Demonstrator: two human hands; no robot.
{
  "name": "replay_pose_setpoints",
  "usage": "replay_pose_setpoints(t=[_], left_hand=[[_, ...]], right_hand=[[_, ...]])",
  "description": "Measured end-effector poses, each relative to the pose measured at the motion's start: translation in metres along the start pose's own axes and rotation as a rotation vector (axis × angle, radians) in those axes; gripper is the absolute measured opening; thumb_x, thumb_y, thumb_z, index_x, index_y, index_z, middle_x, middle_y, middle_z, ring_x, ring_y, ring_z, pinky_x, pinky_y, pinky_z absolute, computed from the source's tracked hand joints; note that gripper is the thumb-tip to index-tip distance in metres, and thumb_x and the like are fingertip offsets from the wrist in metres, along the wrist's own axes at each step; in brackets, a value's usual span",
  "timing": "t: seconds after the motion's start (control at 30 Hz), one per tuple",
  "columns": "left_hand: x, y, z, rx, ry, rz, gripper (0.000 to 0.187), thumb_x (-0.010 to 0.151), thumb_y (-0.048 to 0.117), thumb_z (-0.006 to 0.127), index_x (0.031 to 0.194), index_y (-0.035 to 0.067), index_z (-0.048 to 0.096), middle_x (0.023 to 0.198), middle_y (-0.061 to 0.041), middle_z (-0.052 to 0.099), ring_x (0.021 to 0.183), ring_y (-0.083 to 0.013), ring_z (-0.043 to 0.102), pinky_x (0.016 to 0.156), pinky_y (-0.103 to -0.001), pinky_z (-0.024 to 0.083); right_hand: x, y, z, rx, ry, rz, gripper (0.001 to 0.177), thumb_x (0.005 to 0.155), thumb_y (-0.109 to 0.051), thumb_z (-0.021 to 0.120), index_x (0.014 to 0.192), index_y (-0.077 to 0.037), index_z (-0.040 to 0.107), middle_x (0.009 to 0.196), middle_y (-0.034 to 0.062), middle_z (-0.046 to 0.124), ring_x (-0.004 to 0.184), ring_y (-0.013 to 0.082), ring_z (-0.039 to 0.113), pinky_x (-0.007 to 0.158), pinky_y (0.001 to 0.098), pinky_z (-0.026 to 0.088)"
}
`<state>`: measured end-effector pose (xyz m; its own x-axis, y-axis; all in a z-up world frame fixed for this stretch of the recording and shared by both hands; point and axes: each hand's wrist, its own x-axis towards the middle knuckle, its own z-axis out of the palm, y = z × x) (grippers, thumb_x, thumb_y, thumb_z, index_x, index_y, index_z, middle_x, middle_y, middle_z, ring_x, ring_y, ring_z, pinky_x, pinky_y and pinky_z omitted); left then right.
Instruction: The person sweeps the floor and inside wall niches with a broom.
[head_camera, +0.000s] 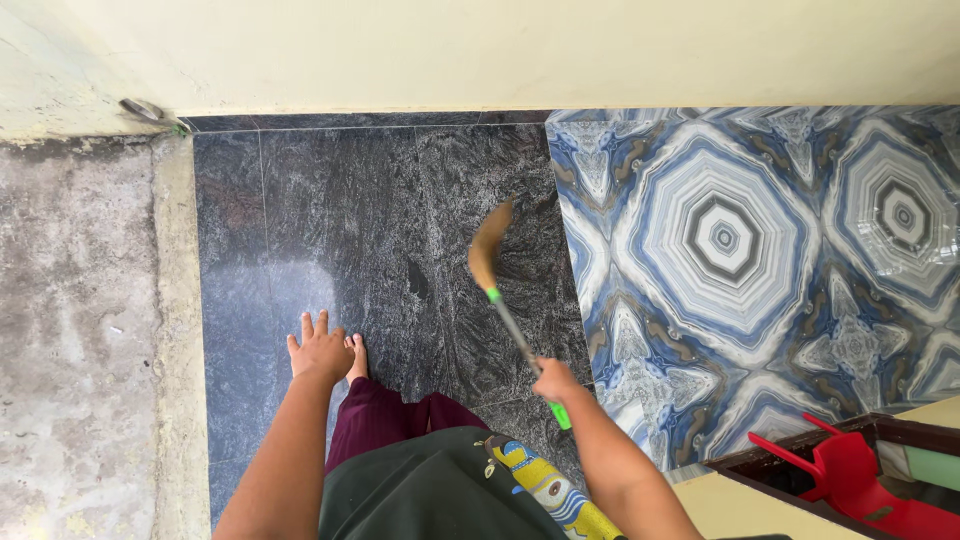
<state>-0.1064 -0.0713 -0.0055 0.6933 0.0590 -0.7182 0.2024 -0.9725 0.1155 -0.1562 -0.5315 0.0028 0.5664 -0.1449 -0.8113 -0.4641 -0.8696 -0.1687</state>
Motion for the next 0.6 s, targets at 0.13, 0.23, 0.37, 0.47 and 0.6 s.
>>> replay_pose_setpoints(t=[0.13, 0.23, 0.37, 0.47, 0.6], left_hand=[[0.016, 0.0, -0.023, 0.005, -0.014, 0.04, 0.05, 0.097, 0.044, 0.056, 0.143, 0.025, 0.057, 0.172, -0.005, 0.015, 0.159, -0.0302, 0.006, 0.124, -0.058, 0.018], [0.029, -0.005, -0.045, -0.024, -0.013, 0.046, 0.055, 0.094, 0.045, 0.06, 0.145, 0.025, 0.054, 0.171, -0.005, 0.015, 0.159, -0.0295, 0.005, 0.124, -0.058, 0.018], [0.046, -0.022, -0.064, 0.011, -0.037, 0.035, 0.049, 0.096, 0.04, 0.06, 0.142, 0.026, 0.058, 0.173, -0.005, 0.016, 0.161, -0.0298, 0.006, 0.126, -0.057, 0.018], [0.066, -0.035, -0.07, 0.017, -0.002, 0.034, 0.049, 0.096, 0.039, 0.058, 0.143, 0.026, 0.057, 0.172, -0.005, 0.016, 0.16, -0.0299, 0.006, 0.125, -0.058, 0.018], [0.088, -0.045, -0.079, 0.033, -0.006, 0.051, 0.048, 0.097, 0.039, 0.057, 0.143, 0.026, 0.056, 0.172, -0.004, 0.016, 0.16, -0.0294, 0.006, 0.125, -0.058, 0.018]], right_hand=[[0.006, -0.088, 0.064, 0.019, -0.219, -0.185, 0.091, 0.073, -0.006, 0.076, 0.156, -0.016, 0.04, 0.099, 0.0146, 0.073, 0.074, 0.0261, 0.074, 0.068, 0.0389, 0.061], [0.02, -0.148, 0.069, -0.27, -0.222, -0.459, 0.085, 0.078, -0.007, 0.072, 0.156, -0.022, 0.044, 0.119, 0.02, 0.069, 0.102, 0.0335, 0.07, 0.09, 0.0414, 0.055], [0.012, -0.212, 0.035, -0.399, -0.204, -0.533, 0.082, 0.082, -0.002, 0.065, 0.154, -0.035, 0.044, 0.14, 0.0167, 0.053, 0.117, 0.0355, 0.062, 0.099, 0.045, 0.051], [0.005, -0.219, 0.004, -0.396, -0.116, -0.398, 0.077, 0.087, -0.001, 0.059, 0.153, -0.037, 0.043, 0.133, 0.0088, 0.055, 0.114, 0.0334, 0.064, 0.097, 0.0483, 0.052], [0.013, -0.171, -0.034, -0.392, 0.138, -0.175, 0.073, 0.086, -0.003, 0.061, 0.15, -0.036, 0.047, 0.134, 0.0083, 0.055, 0.103, 0.0342, 0.07, 0.091, 0.0473, 0.056]])
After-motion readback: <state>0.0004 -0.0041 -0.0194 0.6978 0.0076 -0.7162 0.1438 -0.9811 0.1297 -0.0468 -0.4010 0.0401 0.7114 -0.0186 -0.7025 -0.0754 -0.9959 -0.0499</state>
